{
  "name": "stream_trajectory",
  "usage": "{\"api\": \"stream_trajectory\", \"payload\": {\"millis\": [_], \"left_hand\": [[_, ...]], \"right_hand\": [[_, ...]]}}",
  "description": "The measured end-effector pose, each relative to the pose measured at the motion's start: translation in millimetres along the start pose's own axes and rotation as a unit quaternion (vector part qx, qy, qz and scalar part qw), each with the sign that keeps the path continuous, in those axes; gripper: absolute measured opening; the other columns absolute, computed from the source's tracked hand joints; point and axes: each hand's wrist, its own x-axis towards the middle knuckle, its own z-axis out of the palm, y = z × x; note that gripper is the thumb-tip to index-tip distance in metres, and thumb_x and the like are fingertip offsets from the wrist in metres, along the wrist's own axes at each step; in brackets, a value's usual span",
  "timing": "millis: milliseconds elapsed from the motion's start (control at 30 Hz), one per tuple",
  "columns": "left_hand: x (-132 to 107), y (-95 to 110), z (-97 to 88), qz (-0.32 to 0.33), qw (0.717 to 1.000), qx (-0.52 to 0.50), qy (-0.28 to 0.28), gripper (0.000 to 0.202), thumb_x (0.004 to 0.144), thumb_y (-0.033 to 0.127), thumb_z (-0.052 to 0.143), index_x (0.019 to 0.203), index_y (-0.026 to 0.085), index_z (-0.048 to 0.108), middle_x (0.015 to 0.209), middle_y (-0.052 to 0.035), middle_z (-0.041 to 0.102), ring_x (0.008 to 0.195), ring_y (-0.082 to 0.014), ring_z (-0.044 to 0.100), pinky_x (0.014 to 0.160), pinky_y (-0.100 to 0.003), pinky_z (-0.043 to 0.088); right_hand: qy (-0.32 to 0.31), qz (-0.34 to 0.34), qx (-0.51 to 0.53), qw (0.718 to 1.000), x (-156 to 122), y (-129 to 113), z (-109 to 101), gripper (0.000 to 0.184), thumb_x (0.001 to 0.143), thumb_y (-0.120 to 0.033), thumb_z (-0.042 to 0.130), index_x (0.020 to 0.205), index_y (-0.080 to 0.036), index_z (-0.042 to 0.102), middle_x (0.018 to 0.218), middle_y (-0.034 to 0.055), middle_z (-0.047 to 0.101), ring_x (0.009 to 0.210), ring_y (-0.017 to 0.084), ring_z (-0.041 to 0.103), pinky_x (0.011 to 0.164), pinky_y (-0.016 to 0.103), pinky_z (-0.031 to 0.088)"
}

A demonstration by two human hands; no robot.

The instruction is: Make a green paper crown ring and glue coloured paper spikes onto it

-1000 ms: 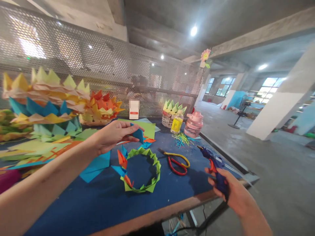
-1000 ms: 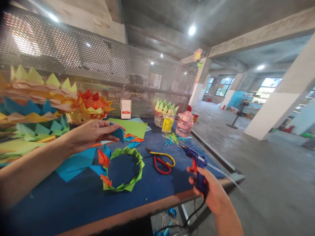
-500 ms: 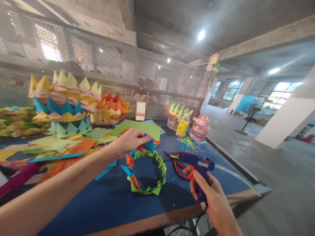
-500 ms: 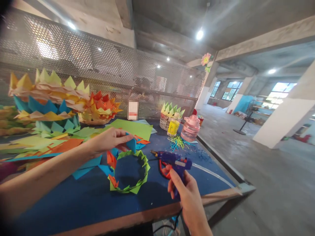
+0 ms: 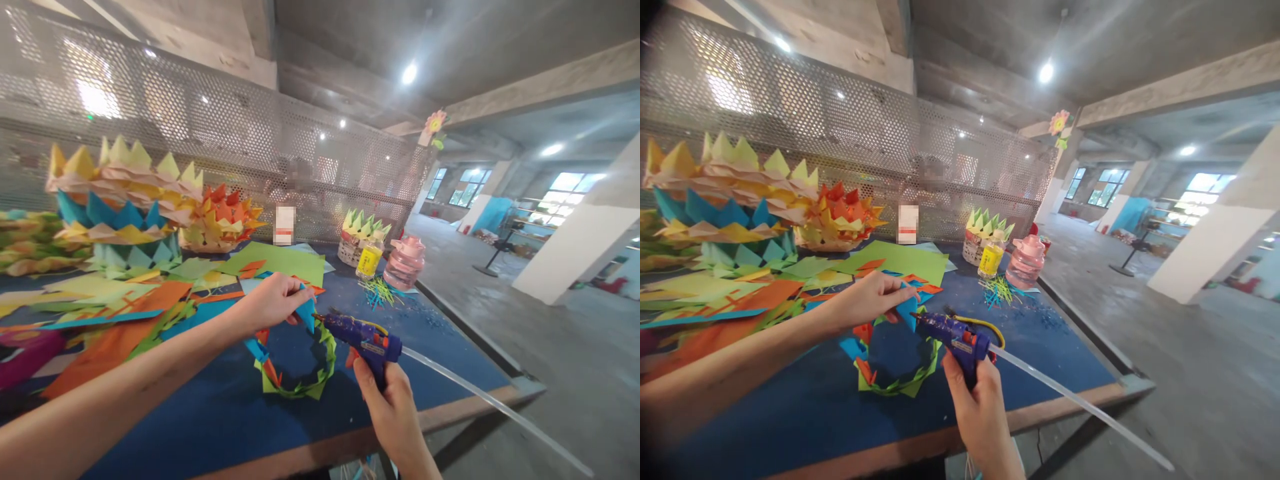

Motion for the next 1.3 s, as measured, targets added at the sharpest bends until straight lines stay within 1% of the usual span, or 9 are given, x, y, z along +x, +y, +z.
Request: {"api": "stream_trajectory", "payload": {"millis": [67,133,300,467,667,900,1067,1200,1300], "left_hand": [[-1.1,0.7,1.6,0.0,1.0,-0.006,0.002,0.038,0.082,0.048,0.05,0.073,0.015,0.066,0.071,-0.0047,0.071,0.06,-0.0165,0.066,0.06,-0.026,0.055],[-2.6,2.6,2.9,-0.002,1.0,-0.007,0.01,0.037,0.081,0.048,0.052,0.069,0.016,0.065,0.066,-0.0029,0.069,0.058,-0.0156,0.065,0.06,-0.025,0.054],[-4.4,5.0,4.5,-0.004,1.0,-0.003,0.016,0.035,0.077,0.047,0.054,0.06,0.018,0.059,0.057,0.0004,0.062,0.054,-0.0152,0.063,0.057,-0.024,0.053],[-2.6,-0.1,4.6,0.003,1.0,0.01,0.012,0.036,0.079,0.049,0.052,0.064,0.018,0.061,0.058,0.0001,0.062,0.055,-0.0168,0.065,0.057,-0.026,0.052],[-3.7,1.7,4.2,0.003,1.0,0.008,0.009,0.037,0.079,0.049,0.052,0.067,0.017,0.064,0.061,-0.0008,0.065,0.056,-0.0171,0.065,0.057,-0.026,0.052],[-2.6,1.1,4.2,0.006,1.0,-0.025,0.007,0.036,0.078,0.048,0.054,0.072,0.017,0.07,0.067,-0.0012,0.07,0.06,-0.017,0.065,0.059,-0.025,0.055],[-2.6,2.0,2.2,-0.001,0.999,-0.033,0.014,0.034,0.078,0.048,0.056,0.071,0.018,0.07,0.067,-0.0007,0.07,0.061,-0.0169,0.065,0.06,-0.026,0.056],[-2.8,4.3,0.4,0.0,0.999,-0.049,0.022,0.033,0.076,0.047,0.057,0.069,0.017,0.069,0.066,-0.0013,0.07,0.061,-0.0168,0.065,0.061,-0.027,0.057],[-3.2,6.5,-1.8,-0.003,0.998,-0.055,0.022,0.03,0.076,0.044,0.059,0.066,0.017,0.068,0.064,-0.0022,0.07,0.06,-0.0166,0.065,0.062,-0.027,0.057]], "right_hand": [[0.012,-0.014,-0.007,1.0,-1.6,2.7,2.9,0.038,0.085,-0.05,0.056,0.095,-0.017,0.071,0.086,0.0097,0.073,0.081,0.024,0.066,0.072,0.03,0.052],[0.008,-0.023,-0.013,1.0,-2.1,2.9,5.0,0.038,0.086,-0.049,0.055,0.097,-0.016,0.07,0.088,0.0106,0.073,0.081,0.025,0.067,0.072,0.031,0.053],[0.001,-0.039,-0.043,0.998,-1.9,-2.6,7.1,0.04,0.089,-0.047,0.051,0.103,-0.014,0.069,0.079,0.0094,0.071,0.073,0.024,0.066,0.063,0.03,0.052],[0.009,-0.044,-0.046,0.998,-3.4,-2.5,8.1,0.036,0.089,-0.045,0.052,0.102,-0.016,0.069,0.08,0.0083,0.071,0.071,0.023,0.066,0.052,0.026,0.049],[0.007,-0.053,-0.06,0.997,-3.4,-4.6,7.1,0.039,0.089,-0.046,0.051,0.102,-0.014,0.068,0.086,0.0107,0.072,0.08,0.025,0.067,0.062,0.029,0.052],[0.009,-0.064,-0.062,0.996,-4.6,-6.1,5.2,0.036,0.09,-0.043,0.051,0.104,-0.015,0.068,0.087,0.01,0.073,0.077,0.024,0.067,0.062,0.03,0.053],[0.014,-0.058,-0.059,0.996,-5.8,-4.7,4.2,0.036,0.089,-0.044,0.052,0.103,-0.015,0.068,0.086,0.0104,0.074,0.076,0.024,0.068,0.06,0.028,0.053],[0.007,-0.051,-0.04,0.998,-6.3,-4.5,3.5,0.034,0.089,-0.042,0.053,0.104,-0.016,0.067,0.094,0.0107,0.074,0.084,0.024,0.069,0.072,0.03,0.054],[0.002,-0.054,-0.041,0.998,-7.5,-4.7,2.6,0.033,0.089,-0.041,0.052,0.104,-0.016,0.067,0.097,0.0111,0.073,0.085,0.025,0.069,0.073,0.031,0.054]]}}
